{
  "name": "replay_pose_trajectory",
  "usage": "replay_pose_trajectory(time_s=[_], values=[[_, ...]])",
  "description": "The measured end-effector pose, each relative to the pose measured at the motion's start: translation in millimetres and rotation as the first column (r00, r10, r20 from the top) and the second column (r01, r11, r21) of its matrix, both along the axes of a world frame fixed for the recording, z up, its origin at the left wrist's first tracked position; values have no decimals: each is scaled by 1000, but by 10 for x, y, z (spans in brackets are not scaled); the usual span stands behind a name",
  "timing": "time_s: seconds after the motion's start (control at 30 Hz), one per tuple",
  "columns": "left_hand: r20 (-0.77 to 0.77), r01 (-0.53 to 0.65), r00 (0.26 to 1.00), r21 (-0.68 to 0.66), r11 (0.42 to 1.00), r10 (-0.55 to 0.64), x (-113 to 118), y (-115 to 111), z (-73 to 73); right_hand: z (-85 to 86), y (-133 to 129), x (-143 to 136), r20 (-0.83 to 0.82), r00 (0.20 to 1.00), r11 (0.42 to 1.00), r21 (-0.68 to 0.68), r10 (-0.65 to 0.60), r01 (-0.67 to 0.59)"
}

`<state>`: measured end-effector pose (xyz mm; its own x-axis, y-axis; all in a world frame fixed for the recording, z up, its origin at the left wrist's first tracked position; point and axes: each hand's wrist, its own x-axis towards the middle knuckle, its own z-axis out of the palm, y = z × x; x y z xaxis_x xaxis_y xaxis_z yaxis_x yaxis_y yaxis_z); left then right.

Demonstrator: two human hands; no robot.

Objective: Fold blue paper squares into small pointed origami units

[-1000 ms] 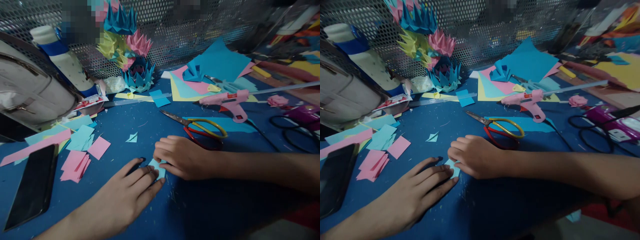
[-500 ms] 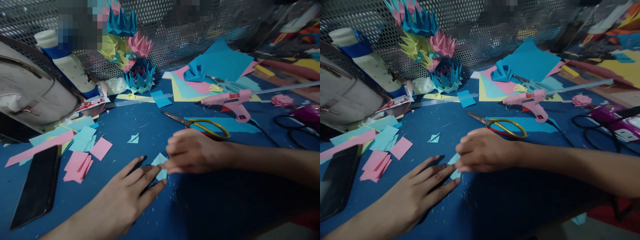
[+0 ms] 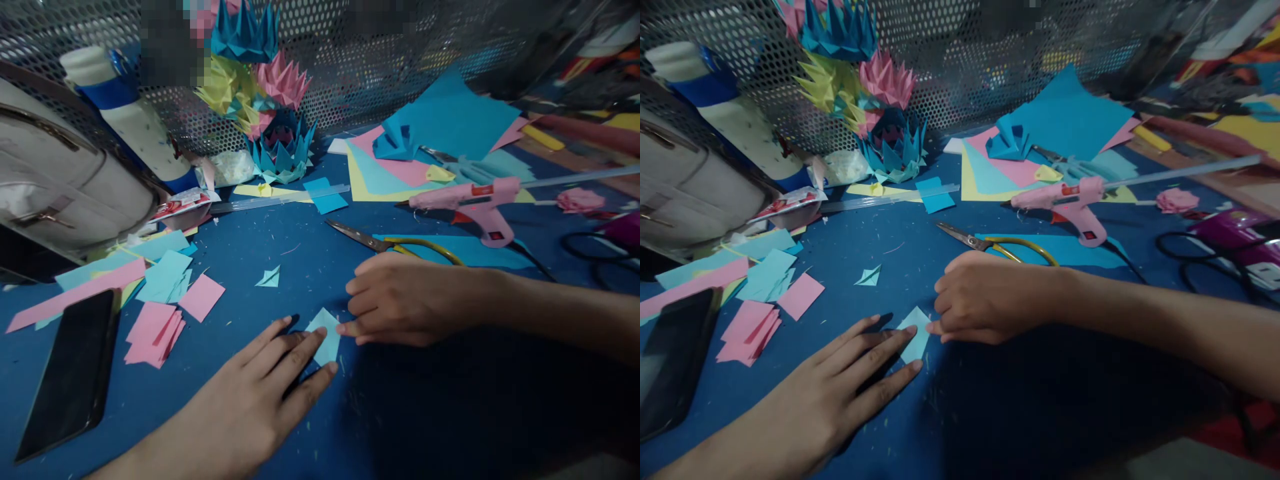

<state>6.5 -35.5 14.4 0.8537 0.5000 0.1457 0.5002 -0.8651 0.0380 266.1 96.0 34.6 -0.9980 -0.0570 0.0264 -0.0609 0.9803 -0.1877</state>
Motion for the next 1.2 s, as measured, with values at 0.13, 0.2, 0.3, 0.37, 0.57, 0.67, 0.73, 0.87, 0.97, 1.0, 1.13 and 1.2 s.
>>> replay_pose_trajectory(time_s=[0.13, 0.2, 0.3, 0.37, 0.57, 0.67, 0.73, 0.87, 0.97, 1.0, 1.13, 1.2], values=[[123, 36, 991, 74, 997, -44, -27, 107, -57, 34, -40, -18, -17, 999, 990, 139, -36, 38], [178, 20, 983, 113, 993, -40, -25, 175, -55, 30, -76, -44, -44, 999, 975, 224, 11, -1], [215, 32, 974, 177, 984, -70, 12, 242, -15, 15, -112, -75, -61, 993, 964, 252, 97, -79], [213, 44, 973, 211, 977, -90, 45, 255, 9, -2, -120, -83, -76, 993, 968, 240, 93, -73], [228, 66, 966, 225, 972, -118, 96, 262, 10, -89, -148, -82, -223, 963, 958, 272, 150, -87], [282, 37, 956, 145, 989, -77, 113, 295, 0, -112, -169, -86, -264, 949, 949, 302, 172, -88], [317, 5, 948, 80, 997, -31, 131, 316, -11, -121, -172, -87, -277, 942, 946, 308, 189, -99], [385, -75, 920, -9, 997, 73, 168, 310, -66, -141, -154, -85, -292, 937, 955, 276, 191, -108], [418, -163, 893, -42, 986, 165, 187, 268, -119, -159, -132, -79, -314, 932, 961, 257, 184, -103], [420, -175, 890, -48, 983, 179, 191, 255, -128, -164, -124, -76, -316, 931, 962, 251, 183, -104], [413, -117, 901, -63, 991, 133, 185, 231, -99, -174, -91, -61, -300, 935, 966, 227, 188, -121], [420, -53, 905, -54, 997, 71, 152, 228, -61, -178, -75, -50, -289, 938, 969, 211, 190, -132]])
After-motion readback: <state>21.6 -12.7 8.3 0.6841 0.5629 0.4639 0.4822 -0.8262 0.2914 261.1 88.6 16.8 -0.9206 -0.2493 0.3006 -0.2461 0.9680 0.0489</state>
